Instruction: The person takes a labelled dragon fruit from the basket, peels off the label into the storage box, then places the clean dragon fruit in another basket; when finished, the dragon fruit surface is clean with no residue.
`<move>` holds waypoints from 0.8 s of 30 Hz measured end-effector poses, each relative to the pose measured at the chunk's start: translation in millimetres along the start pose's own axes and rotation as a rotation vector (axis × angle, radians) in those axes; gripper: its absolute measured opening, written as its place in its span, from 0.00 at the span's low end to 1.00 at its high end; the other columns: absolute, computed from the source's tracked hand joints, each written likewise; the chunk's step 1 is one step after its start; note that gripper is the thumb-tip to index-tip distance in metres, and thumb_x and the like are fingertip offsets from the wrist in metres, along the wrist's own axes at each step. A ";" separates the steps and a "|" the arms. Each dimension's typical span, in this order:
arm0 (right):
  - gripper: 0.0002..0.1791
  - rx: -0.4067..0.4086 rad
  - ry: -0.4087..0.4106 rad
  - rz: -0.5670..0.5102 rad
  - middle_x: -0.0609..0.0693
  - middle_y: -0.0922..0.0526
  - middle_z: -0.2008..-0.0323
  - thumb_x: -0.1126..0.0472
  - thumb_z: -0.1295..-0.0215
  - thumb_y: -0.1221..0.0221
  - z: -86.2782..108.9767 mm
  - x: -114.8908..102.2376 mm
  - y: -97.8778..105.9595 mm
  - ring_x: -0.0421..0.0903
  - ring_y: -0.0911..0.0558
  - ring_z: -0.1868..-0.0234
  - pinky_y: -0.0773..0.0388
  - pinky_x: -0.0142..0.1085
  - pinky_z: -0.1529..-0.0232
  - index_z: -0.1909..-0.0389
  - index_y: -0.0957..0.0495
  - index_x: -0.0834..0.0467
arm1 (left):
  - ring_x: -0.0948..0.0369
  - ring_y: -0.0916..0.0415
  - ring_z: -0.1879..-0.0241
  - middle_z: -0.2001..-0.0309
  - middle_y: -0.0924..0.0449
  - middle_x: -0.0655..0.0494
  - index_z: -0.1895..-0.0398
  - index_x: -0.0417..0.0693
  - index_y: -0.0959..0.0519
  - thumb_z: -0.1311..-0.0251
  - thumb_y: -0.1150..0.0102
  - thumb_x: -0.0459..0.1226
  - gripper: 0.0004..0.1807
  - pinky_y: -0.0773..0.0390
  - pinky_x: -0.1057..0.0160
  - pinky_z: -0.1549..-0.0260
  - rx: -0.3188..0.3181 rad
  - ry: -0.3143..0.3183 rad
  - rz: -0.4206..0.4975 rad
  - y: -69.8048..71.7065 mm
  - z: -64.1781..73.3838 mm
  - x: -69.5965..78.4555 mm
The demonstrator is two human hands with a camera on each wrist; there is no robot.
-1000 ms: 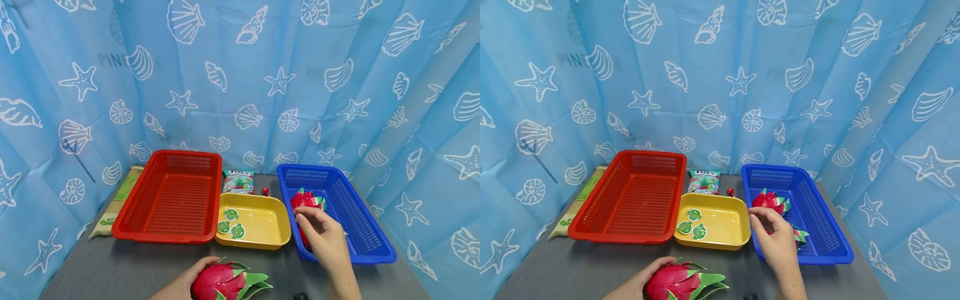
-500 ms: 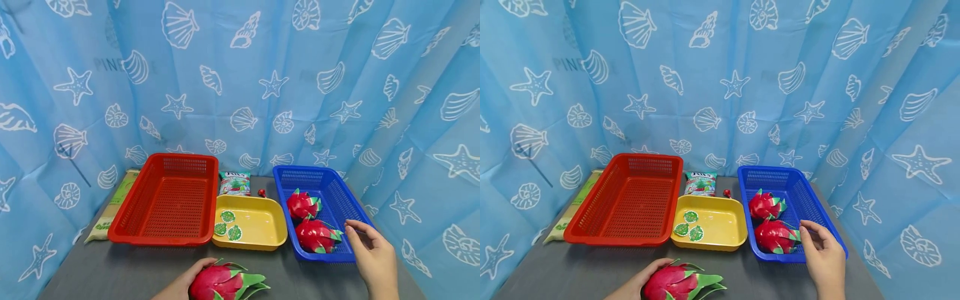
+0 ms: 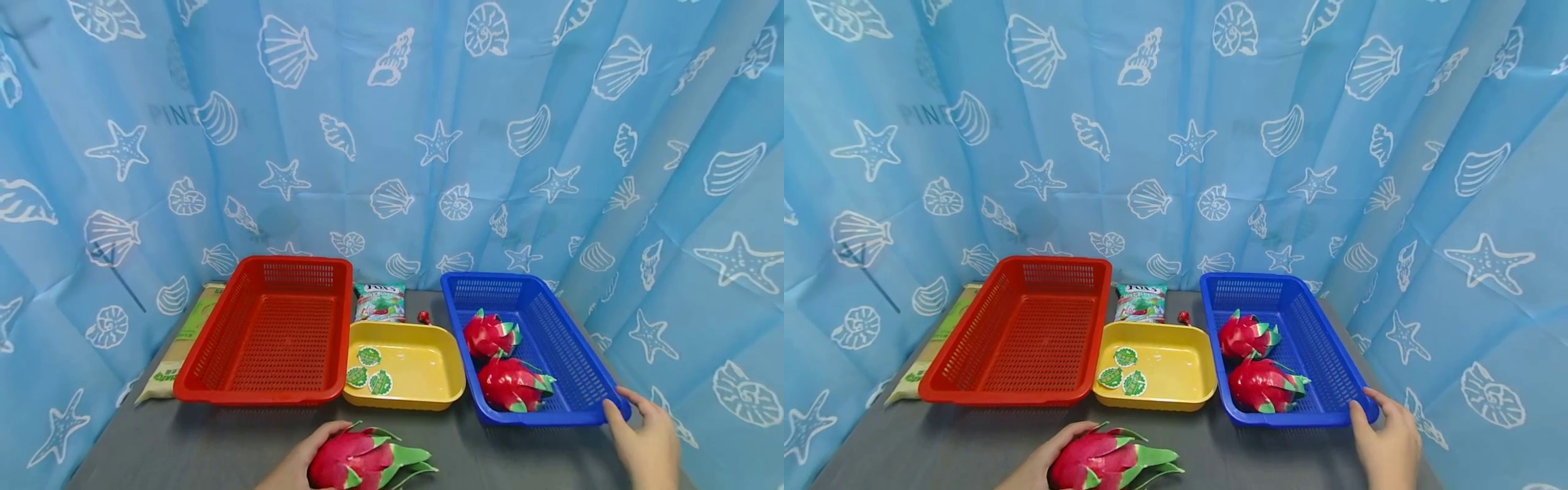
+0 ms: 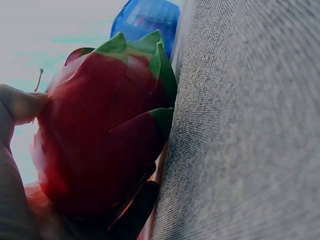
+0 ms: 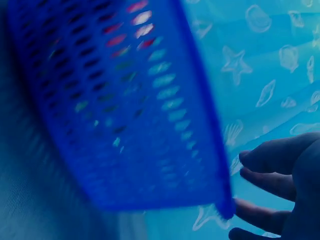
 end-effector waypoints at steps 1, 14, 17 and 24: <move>0.30 -0.026 0.003 0.021 0.78 0.34 0.35 0.54 0.24 0.45 -0.6 5.0 -3.0 0.75 0.34 0.35 0.38 0.67 0.36 0.32 0.32 0.73 | 0.45 0.31 0.40 0.37 0.30 0.46 0.26 0.54 0.36 0.48 0.24 0.42 0.46 0.19 0.63 0.51 0.004 -0.009 -0.005 0.5 0.1 0.1; 0.38 -0.108 -0.110 -0.045 0.72 0.43 0.27 0.46 0.21 0.52 1.8 27.1 -19.3 0.74 0.31 0.35 0.29 0.62 0.40 0.23 0.45 0.69 | 0.46 0.29 0.44 0.39 0.29 0.45 0.27 0.54 0.34 0.53 0.27 0.30 0.46 0.16 0.54 0.55 0.084 0.079 0.057 1.7 2.8 10.9; 0.38 -0.096 -0.130 -0.075 0.71 0.43 0.27 0.46 0.21 0.51 2.5 28.4 -17.7 0.73 0.30 0.35 0.18 0.50 0.50 0.23 0.45 0.68 | 0.44 0.31 0.41 0.37 0.31 0.43 0.26 0.53 0.36 0.50 0.28 0.33 0.45 0.17 0.58 0.52 0.039 0.000 0.068 -6.4 2.9 25.4; 0.37 -0.031 -0.200 -0.200 0.71 0.40 0.28 0.46 0.23 0.49 5.0 32.5 -20.2 0.71 0.30 0.34 0.38 0.15 0.78 0.22 0.43 0.63 | 0.46 0.33 0.37 0.34 0.31 0.47 0.26 0.53 0.36 0.53 0.26 0.35 0.47 0.18 0.60 0.50 0.049 -0.109 0.046 -18.9 -1.8 74.6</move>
Point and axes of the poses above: each hand's wrist, its own z-axis away from the middle knuckle, its own y-axis out of the back of the hand, x = y × z, the point moved 7 cm from there along -z, towards the middle knuckle
